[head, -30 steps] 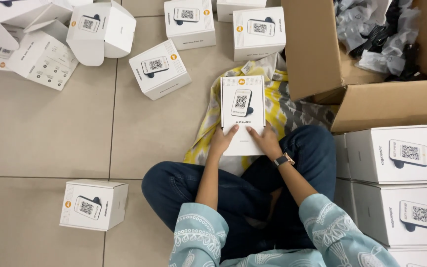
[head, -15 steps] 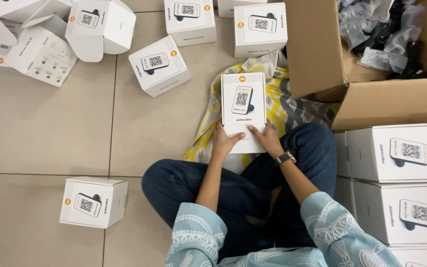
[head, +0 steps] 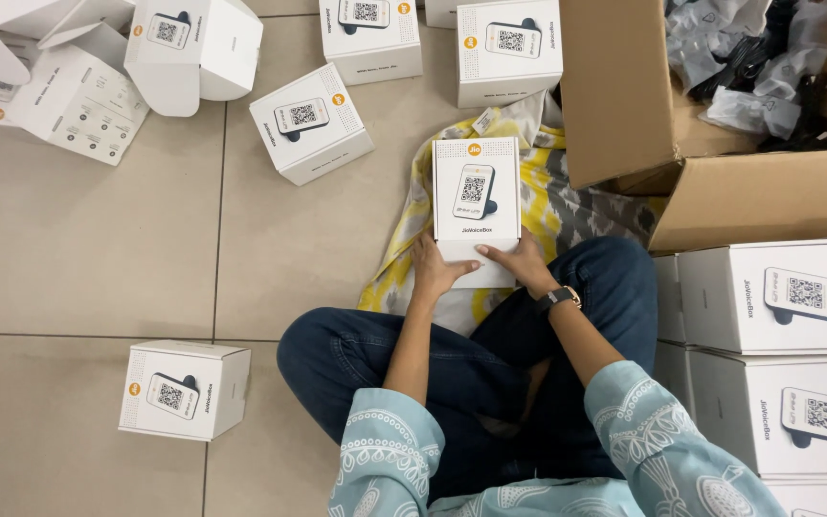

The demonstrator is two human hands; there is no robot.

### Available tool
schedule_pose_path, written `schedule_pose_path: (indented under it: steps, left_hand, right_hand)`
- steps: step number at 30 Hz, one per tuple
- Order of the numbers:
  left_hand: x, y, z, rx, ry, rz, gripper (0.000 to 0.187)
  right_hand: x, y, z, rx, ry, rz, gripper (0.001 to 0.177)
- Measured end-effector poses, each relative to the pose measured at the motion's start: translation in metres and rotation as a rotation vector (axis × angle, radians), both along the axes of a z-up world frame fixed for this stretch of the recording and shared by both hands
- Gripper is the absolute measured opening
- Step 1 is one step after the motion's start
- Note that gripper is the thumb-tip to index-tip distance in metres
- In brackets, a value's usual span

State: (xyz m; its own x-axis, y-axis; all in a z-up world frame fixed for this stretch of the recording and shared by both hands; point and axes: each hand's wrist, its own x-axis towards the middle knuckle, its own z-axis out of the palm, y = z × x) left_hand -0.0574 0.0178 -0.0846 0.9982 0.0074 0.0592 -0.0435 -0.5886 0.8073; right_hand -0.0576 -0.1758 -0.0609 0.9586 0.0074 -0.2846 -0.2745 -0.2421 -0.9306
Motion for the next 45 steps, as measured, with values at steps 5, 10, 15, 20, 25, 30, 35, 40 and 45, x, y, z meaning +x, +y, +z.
schedule_pose_path:
  steps: [5,10,15,20,25,30,35,40,45]
  left_hand:
    - [0.009,0.005,-0.011,-0.343,0.237,-0.03,0.117]
    - [0.007,0.006,0.026,-0.246,0.052,-0.01,0.115]
    - [0.005,0.012,0.029,-0.172,-0.144,-0.05,0.078]
    - [0.006,0.014,0.028,-0.14,-0.071,-0.044,0.074]
    - [0.015,0.01,0.045,-0.504,0.675,0.038,0.089]
    - [0.008,0.012,0.011,-0.768,0.633,0.232,0.098]
    - [-0.005,0.005,0.049,-0.796,0.414,0.151,0.087]
    - [-0.009,-0.023,0.086,-0.789,0.23,0.068,0.073]
    - [0.01,-0.108,0.149,-0.903,0.038,-0.256,0.068]
  right_hand:
    - [-0.003,-0.004,-0.005,0.08,0.181,-0.105,0.089]
    - [-0.005,-0.019,-0.068,0.007,0.015,-0.022,0.099]
    - [-0.004,-0.01,-0.047,-0.265,-0.138,-0.057,0.066]
    - [-0.007,-0.002,-0.036,-0.219,-0.153,-0.101,0.063]
    - [-0.009,-0.003,-0.043,-0.384,-0.133,-0.122,0.072]
    - [-0.016,-0.002,-0.029,-0.28,-0.315,0.044,0.097]
    - [-0.023,-0.002,0.007,-0.083,-0.24,-0.002,0.095]
    - [-0.05,-0.029,0.03,0.181,-0.174,-0.112,0.09]
    - [-0.106,-0.125,0.205,-0.035,-0.367,-0.279,0.07]
